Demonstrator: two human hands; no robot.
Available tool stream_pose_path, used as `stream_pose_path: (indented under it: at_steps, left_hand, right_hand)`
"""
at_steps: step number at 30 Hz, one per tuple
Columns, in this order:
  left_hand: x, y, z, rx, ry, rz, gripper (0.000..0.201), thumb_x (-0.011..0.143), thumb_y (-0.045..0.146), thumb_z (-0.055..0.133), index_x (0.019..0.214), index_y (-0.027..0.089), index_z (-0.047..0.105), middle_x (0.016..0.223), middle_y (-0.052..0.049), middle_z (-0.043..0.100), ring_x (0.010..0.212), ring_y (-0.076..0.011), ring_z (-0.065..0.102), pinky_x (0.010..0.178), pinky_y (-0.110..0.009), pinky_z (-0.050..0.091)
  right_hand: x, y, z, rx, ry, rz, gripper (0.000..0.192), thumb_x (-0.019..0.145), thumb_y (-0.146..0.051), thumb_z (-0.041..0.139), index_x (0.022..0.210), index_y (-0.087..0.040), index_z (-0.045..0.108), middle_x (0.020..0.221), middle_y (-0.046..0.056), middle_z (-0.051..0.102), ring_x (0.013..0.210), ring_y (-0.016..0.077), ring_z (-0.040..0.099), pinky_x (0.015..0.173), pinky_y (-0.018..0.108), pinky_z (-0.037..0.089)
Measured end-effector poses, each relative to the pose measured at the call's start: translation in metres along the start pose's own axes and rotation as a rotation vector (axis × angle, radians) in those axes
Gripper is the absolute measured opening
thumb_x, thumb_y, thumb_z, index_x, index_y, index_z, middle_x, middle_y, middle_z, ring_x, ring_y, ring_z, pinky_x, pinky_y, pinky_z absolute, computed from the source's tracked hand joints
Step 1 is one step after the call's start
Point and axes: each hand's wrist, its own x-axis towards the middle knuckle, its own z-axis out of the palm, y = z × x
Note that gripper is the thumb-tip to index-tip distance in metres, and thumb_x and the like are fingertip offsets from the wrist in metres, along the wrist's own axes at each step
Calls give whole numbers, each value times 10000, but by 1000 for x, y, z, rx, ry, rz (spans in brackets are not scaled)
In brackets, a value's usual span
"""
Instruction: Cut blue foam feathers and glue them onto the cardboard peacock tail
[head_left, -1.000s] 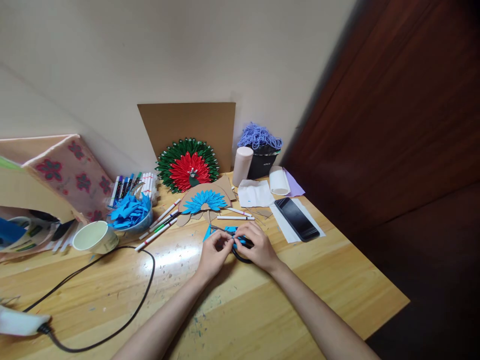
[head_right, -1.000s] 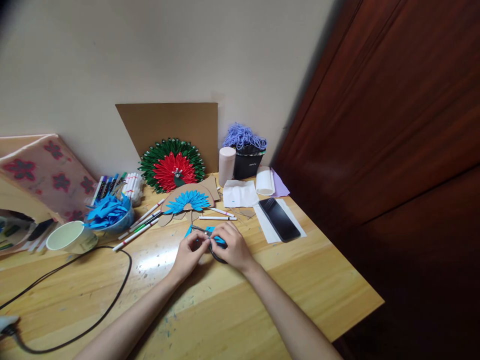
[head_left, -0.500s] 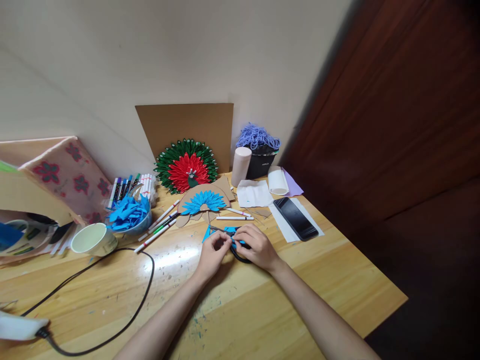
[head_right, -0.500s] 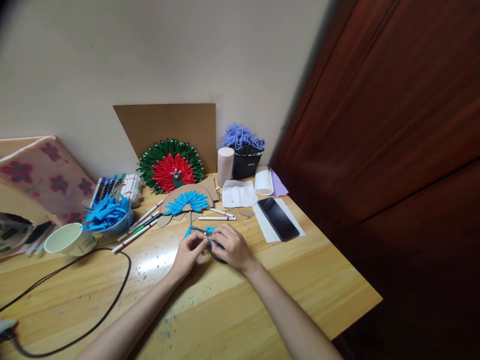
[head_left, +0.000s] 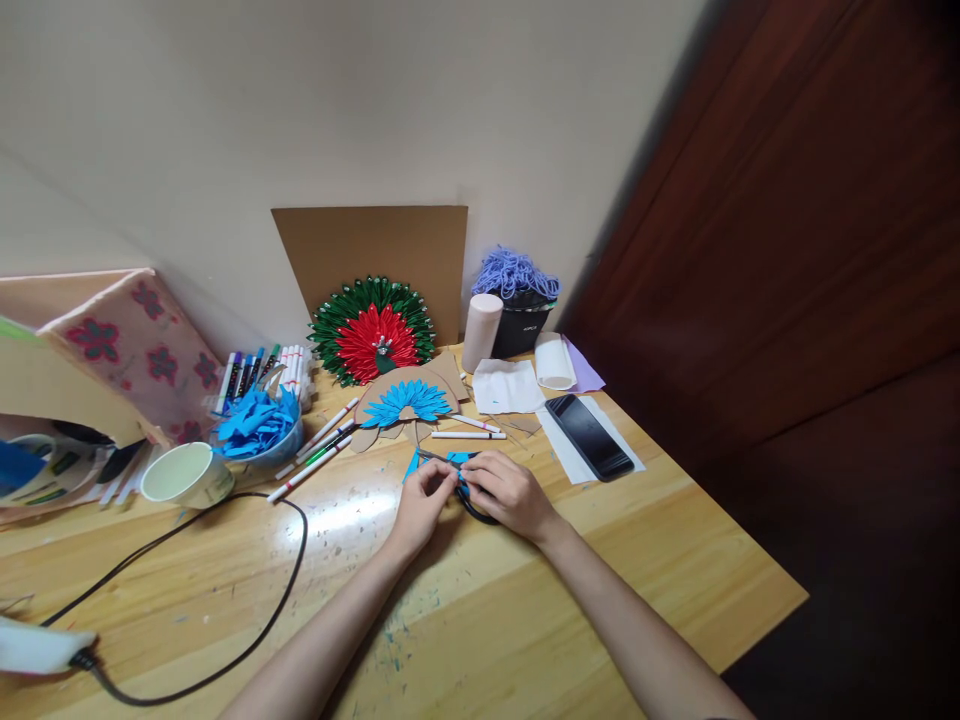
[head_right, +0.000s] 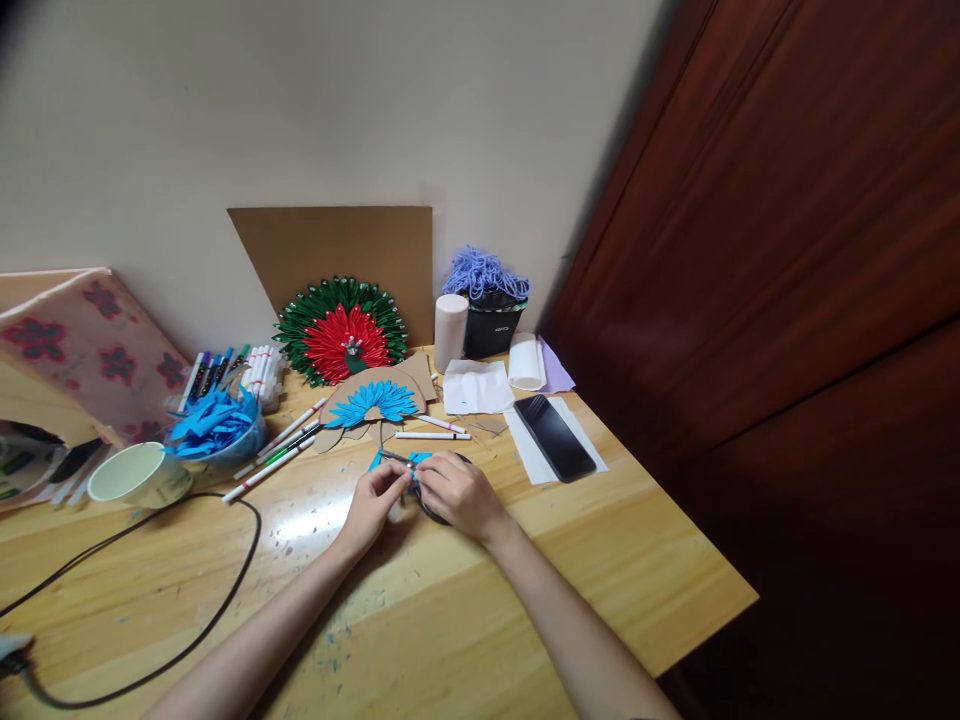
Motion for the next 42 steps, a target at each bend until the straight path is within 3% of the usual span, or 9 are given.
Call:
stream_pose_path:
  at_steps: [9,16,20,34,42]
  left_hand:
    - [-1,-1,0,15,18,12,225,759,366,574,693,152,588,680,-6,569,606,-110,491,554,-206,384]
    - [-5,1,1,185,64,98,229,791,364,534,721,157,602,710,-25,571,632,-121,497,574,-216,390]
    - [-6,6,2,244,74,153,227,798,351,522,697,162,598,713,-28,563,669,-132,509,607,-223,392]
    - [-9,9,4,315,99,208,172,780,307,542,703,164,600,689,-14,554,565,-98,446,524,-208,351]
    - [-6,8,3,234,148,125,197,754,341,573,681,159,587,644,-1,528,531,-90,415,495,-202,328]
  right_hand:
    - [0,-1,1,63,-3,26,172,800,-113,508,909,-188,618,908,88,650,895,192,573,792,346,496]
    - [1,-6,7,450,80,543,112,759,-208,574,864,-180,601,822,42,646,763,158,621,723,298,521]
    - [0,-4,12,582,76,660,66,753,-223,577,786,-167,588,758,27,637,719,149,618,695,279,519]
    - [1,-6,11,556,64,652,49,729,-207,579,737,-162,595,706,15,621,659,133,588,652,250,495]
    - [-2,6,7,521,93,669,36,711,-196,581,700,-163,593,661,9,619,615,131,586,593,241,496]
